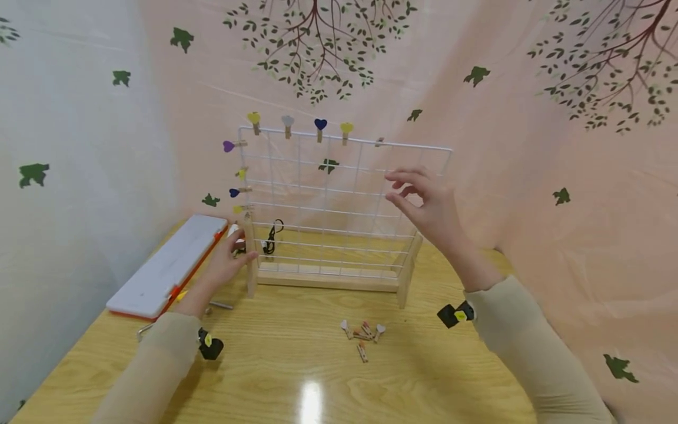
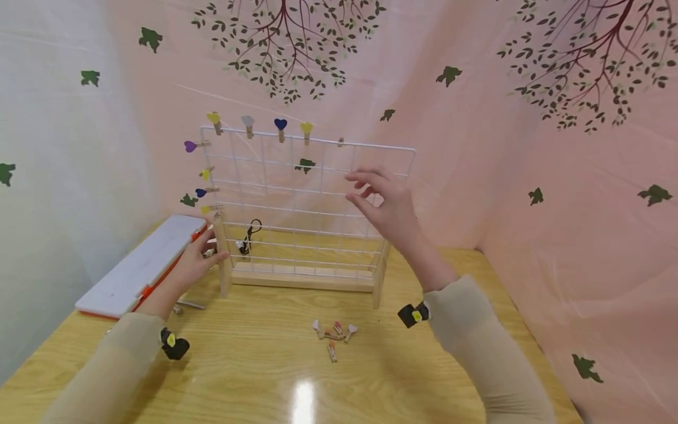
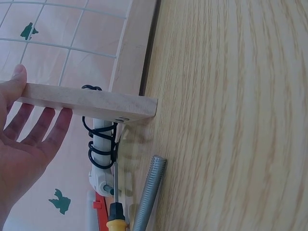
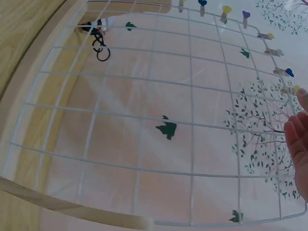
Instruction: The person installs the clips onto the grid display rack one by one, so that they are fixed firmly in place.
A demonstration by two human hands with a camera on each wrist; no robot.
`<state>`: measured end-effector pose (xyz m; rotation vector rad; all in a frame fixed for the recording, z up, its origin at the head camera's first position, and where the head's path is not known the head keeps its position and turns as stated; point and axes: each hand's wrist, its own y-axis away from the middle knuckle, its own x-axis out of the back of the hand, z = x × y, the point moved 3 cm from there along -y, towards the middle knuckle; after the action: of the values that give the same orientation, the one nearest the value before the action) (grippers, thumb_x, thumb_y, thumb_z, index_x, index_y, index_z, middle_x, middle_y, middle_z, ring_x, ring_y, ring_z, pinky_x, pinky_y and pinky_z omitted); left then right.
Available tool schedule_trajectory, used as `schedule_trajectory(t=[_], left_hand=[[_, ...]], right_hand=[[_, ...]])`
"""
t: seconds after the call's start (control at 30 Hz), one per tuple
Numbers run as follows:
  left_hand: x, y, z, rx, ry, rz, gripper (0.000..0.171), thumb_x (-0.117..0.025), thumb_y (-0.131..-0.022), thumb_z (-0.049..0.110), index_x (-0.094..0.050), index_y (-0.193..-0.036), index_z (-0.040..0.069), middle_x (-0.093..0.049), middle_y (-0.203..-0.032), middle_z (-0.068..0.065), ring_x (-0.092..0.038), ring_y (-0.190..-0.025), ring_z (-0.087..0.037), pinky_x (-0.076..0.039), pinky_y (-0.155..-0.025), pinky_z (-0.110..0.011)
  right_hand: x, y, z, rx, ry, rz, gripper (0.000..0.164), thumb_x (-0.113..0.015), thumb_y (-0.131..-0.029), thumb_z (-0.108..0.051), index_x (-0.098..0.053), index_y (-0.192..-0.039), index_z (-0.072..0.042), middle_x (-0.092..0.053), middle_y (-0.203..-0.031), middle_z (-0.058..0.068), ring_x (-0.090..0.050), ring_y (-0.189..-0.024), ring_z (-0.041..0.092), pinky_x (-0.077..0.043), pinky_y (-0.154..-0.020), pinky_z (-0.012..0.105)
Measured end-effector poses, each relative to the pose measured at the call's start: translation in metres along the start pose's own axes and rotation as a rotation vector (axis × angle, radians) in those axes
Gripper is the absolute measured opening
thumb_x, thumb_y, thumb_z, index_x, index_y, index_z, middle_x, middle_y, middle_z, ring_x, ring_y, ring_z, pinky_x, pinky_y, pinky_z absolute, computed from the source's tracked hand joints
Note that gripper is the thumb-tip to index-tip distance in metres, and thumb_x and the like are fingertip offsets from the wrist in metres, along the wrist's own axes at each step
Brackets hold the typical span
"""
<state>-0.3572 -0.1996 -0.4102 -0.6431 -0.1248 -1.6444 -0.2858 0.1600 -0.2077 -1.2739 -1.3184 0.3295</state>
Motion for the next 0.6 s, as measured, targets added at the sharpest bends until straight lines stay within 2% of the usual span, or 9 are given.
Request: schedule_trajectory(t=[0.13, 0.23, 0.37, 0.47, 0.6], left_hand=[[0.002, 0.002, 0.008, -0.002, 0.005, -0.003, 0.065, -0.058, -0.086, 0.022, -0.025, -0.139, 0.003, -0.042, -0.129, -0.024, -0.043, -0.115, -0.040, -0.043, -0.086, -0.052], [0.002, 0.005, 0.021, -0.009, 0.010, -0.002, 0.061, -0.057, -0.087, 0.014, -0.027, -0.138, 0.000, -0.042, -0.127, -0.026, -0.043, -0.114, -0.042, -0.042, -0.086, -0.053], [0.001, 0.002, 0.012, -0.015, 0.002, 0.003, 0.061, -0.058, -0.087, 0.014, -0.027, -0.138, 0.002, -0.043, -0.126, -0.025, -0.044, -0.114, -0.041, -0.043, -0.086, -0.051], [0.000, -0.003, -0.002, -0.003, -0.002, 0.006, 0.064, -0.059, -0.086, 0.019, -0.025, -0.140, 0.006, -0.043, -0.128, -0.022, -0.044, -0.115, -0.039, -0.044, -0.086, -0.049], [0.001, 0.000, -0.004, 0.019, -0.001, 0.005, 0.069, -0.059, -0.086, 0.025, -0.022, -0.141, 0.007, -0.040, -0.132, -0.022, -0.042, -0.117, -0.039, -0.042, -0.088, -0.050]], right_hand=[[-0.029, 0.030, 0.022, 0.035, 0.008, -0.161, 0.030, -0.069, -0.077, -0.012, -0.064, -0.106, -0.008, -0.060, -0.107, 0.004, -0.058, -0.080, 0.013, -0.051, -0.067, 0.026], [-0.057, 0.064, 0.029, 0.006, 0.005, -0.331, 0.031, -0.068, -0.079, -0.022, -0.063, -0.109, -0.013, -0.059, -0.111, 0.001, -0.057, -0.083, 0.011, -0.050, -0.065, 0.026], [-0.093, 0.113, 0.037, -0.079, -0.022, -0.506, 0.032, -0.065, -0.080, -0.030, -0.063, -0.109, -0.017, -0.058, -0.110, -0.002, -0.056, -0.092, 0.015, -0.050, -0.069, 0.028], [-0.116, 0.146, 0.043, -0.135, -0.046, -0.607, 0.031, -0.067, -0.079, -0.028, -0.064, -0.107, -0.016, -0.061, -0.102, -0.002, -0.057, -0.090, 0.017, -0.050, -0.071, 0.033], [-0.139, 0.176, 0.048, -0.220, -0.015, -0.761, 0.030, -0.066, -0.080, -0.030, -0.064, -0.106, -0.014, -0.061, -0.087, -0.006, -0.055, -0.079, 0.010, -0.047, -0.067, 0.025]])
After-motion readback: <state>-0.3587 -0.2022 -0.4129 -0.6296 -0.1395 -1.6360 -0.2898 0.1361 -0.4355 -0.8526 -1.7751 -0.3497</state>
